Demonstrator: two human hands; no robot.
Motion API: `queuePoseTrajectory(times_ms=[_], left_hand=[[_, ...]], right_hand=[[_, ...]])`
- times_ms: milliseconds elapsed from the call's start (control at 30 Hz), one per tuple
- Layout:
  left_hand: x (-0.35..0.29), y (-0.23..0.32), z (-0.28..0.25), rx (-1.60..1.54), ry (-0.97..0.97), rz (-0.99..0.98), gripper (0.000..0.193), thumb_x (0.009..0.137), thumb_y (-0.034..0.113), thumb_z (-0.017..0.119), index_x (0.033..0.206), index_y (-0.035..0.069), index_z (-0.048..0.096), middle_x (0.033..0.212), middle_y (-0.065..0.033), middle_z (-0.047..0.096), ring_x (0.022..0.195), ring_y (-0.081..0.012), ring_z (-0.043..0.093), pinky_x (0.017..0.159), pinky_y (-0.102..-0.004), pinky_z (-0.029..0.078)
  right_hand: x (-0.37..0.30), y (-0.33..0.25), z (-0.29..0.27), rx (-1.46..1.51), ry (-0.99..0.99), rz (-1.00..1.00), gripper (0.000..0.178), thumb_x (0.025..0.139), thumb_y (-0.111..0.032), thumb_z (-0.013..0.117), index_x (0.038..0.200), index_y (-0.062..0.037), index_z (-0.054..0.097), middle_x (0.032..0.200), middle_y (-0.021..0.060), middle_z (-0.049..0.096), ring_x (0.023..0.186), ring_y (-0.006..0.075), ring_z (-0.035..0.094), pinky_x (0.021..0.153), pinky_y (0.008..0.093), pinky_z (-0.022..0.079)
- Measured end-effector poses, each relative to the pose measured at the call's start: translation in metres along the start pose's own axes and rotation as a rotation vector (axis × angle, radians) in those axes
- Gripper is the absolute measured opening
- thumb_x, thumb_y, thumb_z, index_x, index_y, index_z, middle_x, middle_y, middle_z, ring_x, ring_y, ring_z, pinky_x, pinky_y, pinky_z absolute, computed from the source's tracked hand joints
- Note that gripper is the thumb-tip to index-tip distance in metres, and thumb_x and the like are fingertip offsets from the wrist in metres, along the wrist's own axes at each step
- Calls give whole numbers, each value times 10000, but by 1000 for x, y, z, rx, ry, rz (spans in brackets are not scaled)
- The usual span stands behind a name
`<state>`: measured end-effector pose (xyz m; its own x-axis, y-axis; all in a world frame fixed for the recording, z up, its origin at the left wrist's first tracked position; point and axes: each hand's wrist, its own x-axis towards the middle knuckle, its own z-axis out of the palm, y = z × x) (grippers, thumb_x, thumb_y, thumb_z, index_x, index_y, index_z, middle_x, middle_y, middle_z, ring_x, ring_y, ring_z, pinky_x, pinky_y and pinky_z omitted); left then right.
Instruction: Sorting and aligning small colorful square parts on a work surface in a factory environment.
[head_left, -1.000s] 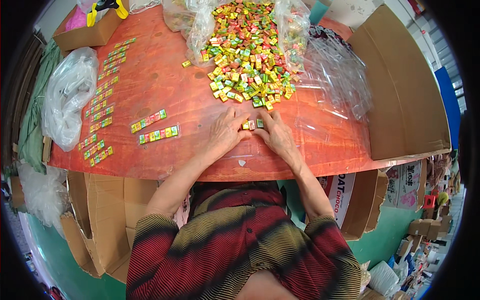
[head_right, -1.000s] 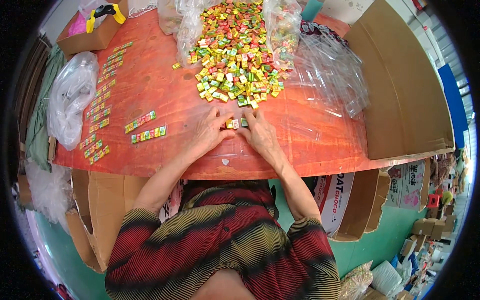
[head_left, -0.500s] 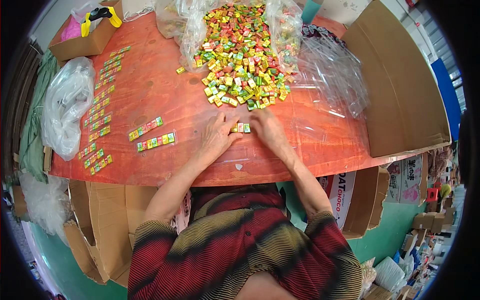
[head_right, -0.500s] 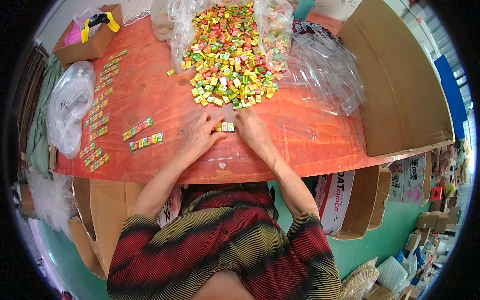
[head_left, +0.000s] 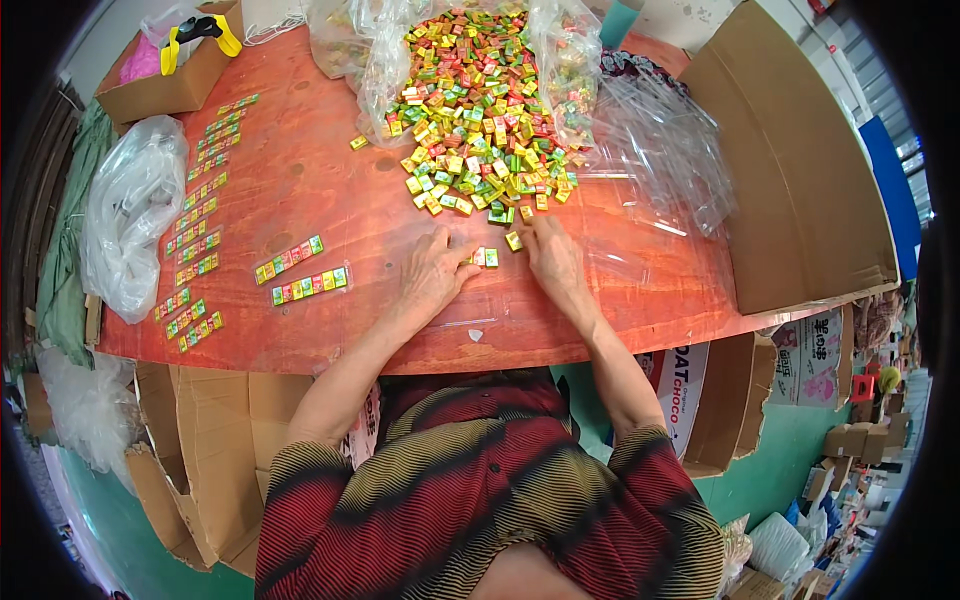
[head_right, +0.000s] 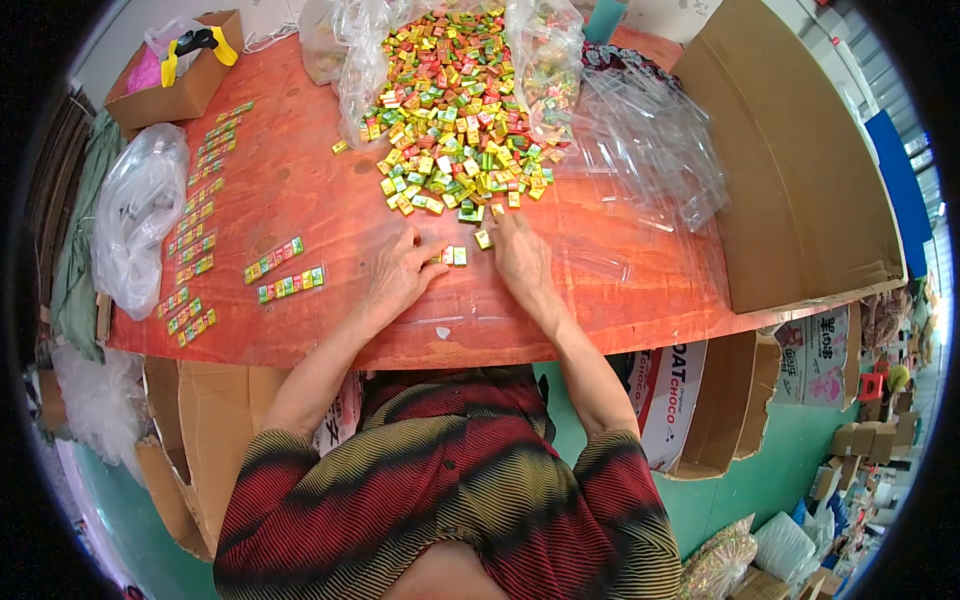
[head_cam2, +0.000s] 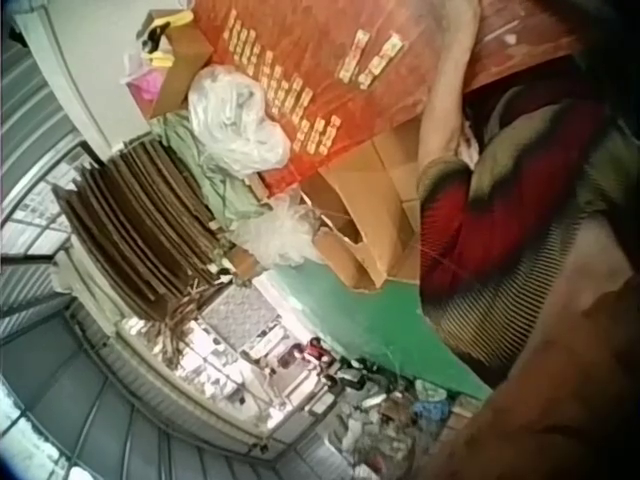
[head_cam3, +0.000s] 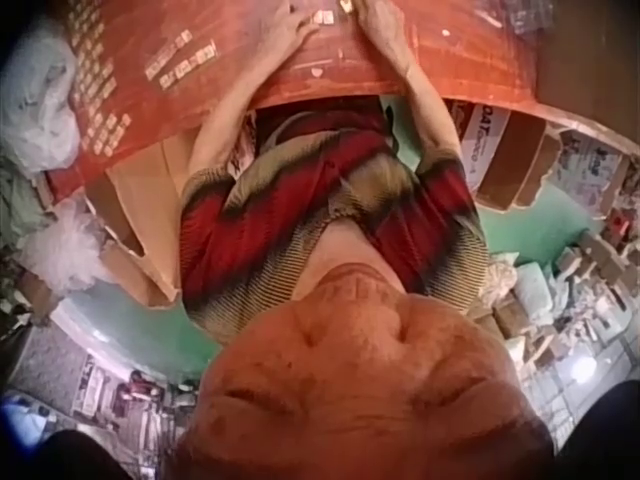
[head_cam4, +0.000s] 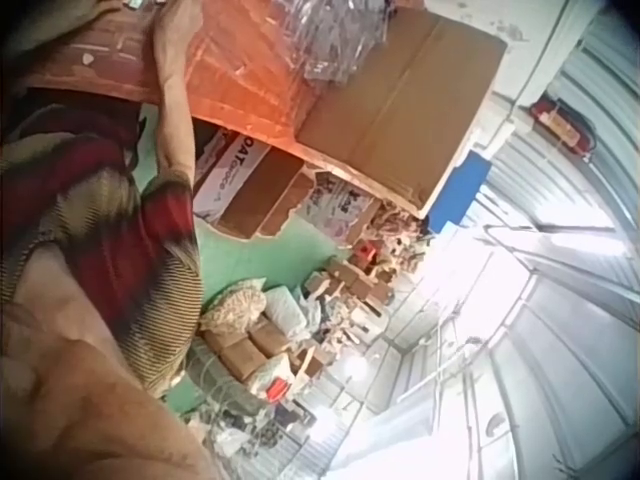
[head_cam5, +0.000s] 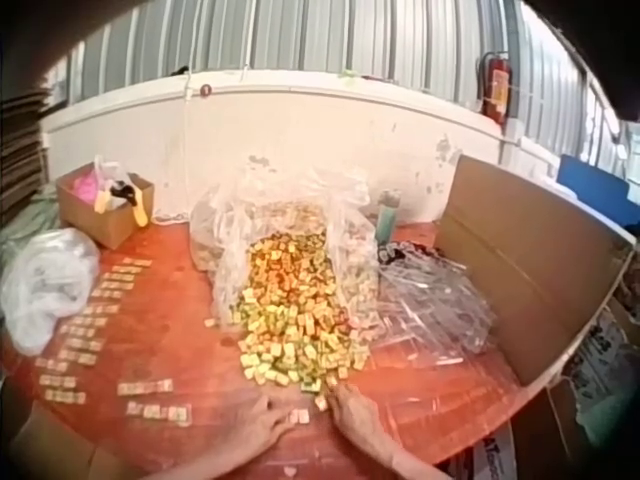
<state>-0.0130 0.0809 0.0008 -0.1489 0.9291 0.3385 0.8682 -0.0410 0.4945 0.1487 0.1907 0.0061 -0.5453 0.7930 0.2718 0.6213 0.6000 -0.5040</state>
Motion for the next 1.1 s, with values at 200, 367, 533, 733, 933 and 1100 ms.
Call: queuePoseTrajectory(times_ms=[200,367,533,733,933,1100], left_hand=[[0,2,0,17,-21,-5,313,673,245,704,969,151,660,863,-90,459,832,-275,512,681,-389,443],[0,0,1,2,-7,2,307,677,246,702,966,150,658,867,-93,458,828,-278,514,680,-392,445],[1,0,0,7,-10,15,301,681,241,699,965,151,658,877,-97,463,827,-282,517,682,-393,447],[1,1,-1,-2,-21,-15,301,683,234,698,968,144,657,885,-102,471,839,-285,520,692,-392,450],[1,2,-1,1,-33,-14,302,684,239,698,967,141,662,887,-102,473,844,-285,520,702,-393,451],[-1,-1,0,-10,-22,-7,345,673,236,706,996,136,640,902,-99,470,852,-280,515,703,-394,448]], right_hand=[[25,13,-5,-83,-47,-96,138,829,-160,532,952,-114,575,879,139,540,752,340,568,613,417,461],[15,17,-9,-80,-55,-64,162,794,-143,573,936,-64,562,909,136,530,750,336,571,611,419,458],[8,-4,-16,19,-126,-400,219,734,-103,629,940,-63,566,974,104,531,883,291,527,729,393,425],[3,-6,-12,-34,-152,-405,151,743,-126,616,873,-69,564,950,110,520,917,282,493,757,411,398],[3,-11,-10,-122,-203,-386,132,725,-104,613,826,-49,548,921,126,513,867,293,511,724,406,416],[5,-17,-20,-137,-222,-339,263,686,-80,655,916,-23,542,948,146,520,895,316,526,732,419,433]])
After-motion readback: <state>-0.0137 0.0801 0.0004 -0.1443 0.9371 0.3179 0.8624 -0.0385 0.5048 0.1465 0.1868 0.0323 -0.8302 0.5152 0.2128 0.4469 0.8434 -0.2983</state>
